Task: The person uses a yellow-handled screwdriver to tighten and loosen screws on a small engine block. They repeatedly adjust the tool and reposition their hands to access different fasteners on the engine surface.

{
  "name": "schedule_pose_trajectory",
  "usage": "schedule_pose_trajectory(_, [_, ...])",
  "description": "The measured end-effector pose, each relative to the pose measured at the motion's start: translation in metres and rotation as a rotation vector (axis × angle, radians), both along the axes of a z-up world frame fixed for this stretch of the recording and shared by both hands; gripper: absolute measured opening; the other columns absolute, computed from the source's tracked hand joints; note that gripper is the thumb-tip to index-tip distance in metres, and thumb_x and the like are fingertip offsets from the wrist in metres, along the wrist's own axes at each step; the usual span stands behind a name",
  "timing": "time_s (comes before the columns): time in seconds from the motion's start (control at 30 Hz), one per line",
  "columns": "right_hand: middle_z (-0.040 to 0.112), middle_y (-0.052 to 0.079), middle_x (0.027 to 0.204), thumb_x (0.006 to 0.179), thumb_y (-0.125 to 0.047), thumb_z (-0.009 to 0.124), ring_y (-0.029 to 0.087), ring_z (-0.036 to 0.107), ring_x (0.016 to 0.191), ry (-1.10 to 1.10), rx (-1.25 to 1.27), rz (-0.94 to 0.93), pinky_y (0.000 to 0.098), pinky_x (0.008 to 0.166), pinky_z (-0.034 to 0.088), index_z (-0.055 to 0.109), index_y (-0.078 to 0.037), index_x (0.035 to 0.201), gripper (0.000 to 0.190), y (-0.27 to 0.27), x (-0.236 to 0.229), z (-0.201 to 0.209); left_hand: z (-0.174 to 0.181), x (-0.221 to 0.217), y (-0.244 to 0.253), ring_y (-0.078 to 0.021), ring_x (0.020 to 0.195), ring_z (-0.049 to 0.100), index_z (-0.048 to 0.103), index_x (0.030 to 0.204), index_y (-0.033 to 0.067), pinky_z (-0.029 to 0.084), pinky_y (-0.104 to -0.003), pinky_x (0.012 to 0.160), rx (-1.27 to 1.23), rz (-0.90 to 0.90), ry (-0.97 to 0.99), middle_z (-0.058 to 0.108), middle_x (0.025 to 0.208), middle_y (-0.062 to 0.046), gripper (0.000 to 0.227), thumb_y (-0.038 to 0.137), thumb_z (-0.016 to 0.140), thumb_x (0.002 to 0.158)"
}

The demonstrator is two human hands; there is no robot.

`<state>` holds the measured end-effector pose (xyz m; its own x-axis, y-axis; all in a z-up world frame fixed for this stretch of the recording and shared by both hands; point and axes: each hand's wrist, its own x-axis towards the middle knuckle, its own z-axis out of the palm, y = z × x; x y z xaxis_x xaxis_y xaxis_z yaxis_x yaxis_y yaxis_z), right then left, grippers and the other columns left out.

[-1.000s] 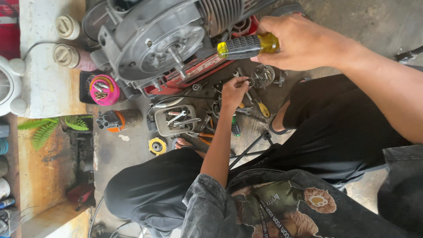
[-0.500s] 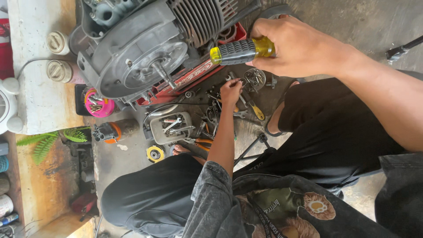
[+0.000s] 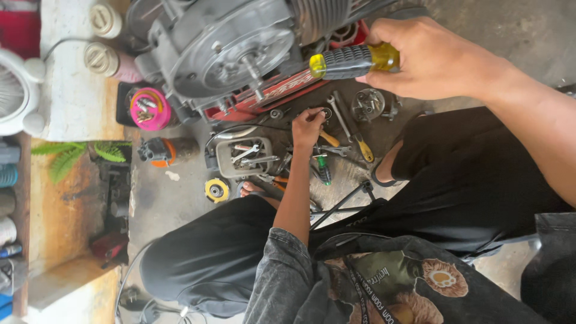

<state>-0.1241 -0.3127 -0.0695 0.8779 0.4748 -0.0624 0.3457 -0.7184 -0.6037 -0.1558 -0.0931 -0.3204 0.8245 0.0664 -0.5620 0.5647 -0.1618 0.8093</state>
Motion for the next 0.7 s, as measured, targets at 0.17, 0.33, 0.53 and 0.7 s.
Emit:
schedule_pose_trajectory(0.17, [0.06,0.009,0.079,0.083,-0.021,0.068,0.025,0.055,0.064,0.012,-0.021,0.035,0.0356,0.06,0.04,0.053,-0.003,0.097,0.027,0.013,-0.002,0.004,0.032,-0.015,0.029,-0.0152,0.062,0.059,0.068,0.102,0.0046,0.048,-0.033,0.058,0.032,-0.001,-0.071,0.066,0.08,-0.006,0.026,0.022,0.061,0.084])
schedule_pose_trajectory(0.33, [0.066,0.006,0.088,0.085,-0.018,0.063,0.018,0.06,0.07,0.135,-0.031,0.019,0.0316,0.063,0.045,0.057,-0.006,0.107,0.025,0.027,-0.006,0.009,0.067,-0.025,0.045,-0.0188,0.079,0.067,0.067,0.104,0.0034,0.057,-0.03,0.066,-0.029,0.046,-0.131,0.069,0.092,-0.012,0.031,0.023,0.061,0.081])
schedule_pose_trajectory(0.53, [0.059,0.008,0.075,0.088,-0.021,0.065,0.018,0.052,0.058,0.223,-0.089,-0.036,0.0308,0.053,0.038,0.053,-0.004,0.09,0.02,0.033,-0.009,-0.005,0.045,-0.017,0.058,-0.015,0.075,0.064,0.066,0.106,-0.0002,0.053,-0.026,0.064,-0.118,0.195,-0.142,0.069,0.087,-0.012,0.033,0.018,0.063,0.079])
schedule_pose_trajectory(0.7, [0.063,0.007,0.082,0.086,-0.024,0.065,0.019,0.056,0.064,0.158,-0.114,-0.004,0.0322,0.059,0.04,0.056,-0.006,0.098,0.024,0.036,-0.011,0.0,0.0,-0.012,0.051,-0.0136,0.064,0.066,0.07,0.104,0.0089,0.053,-0.031,0.065,0.126,0.079,-0.026,0.069,0.077,-0.003,0.027,0.022,0.062,0.082])
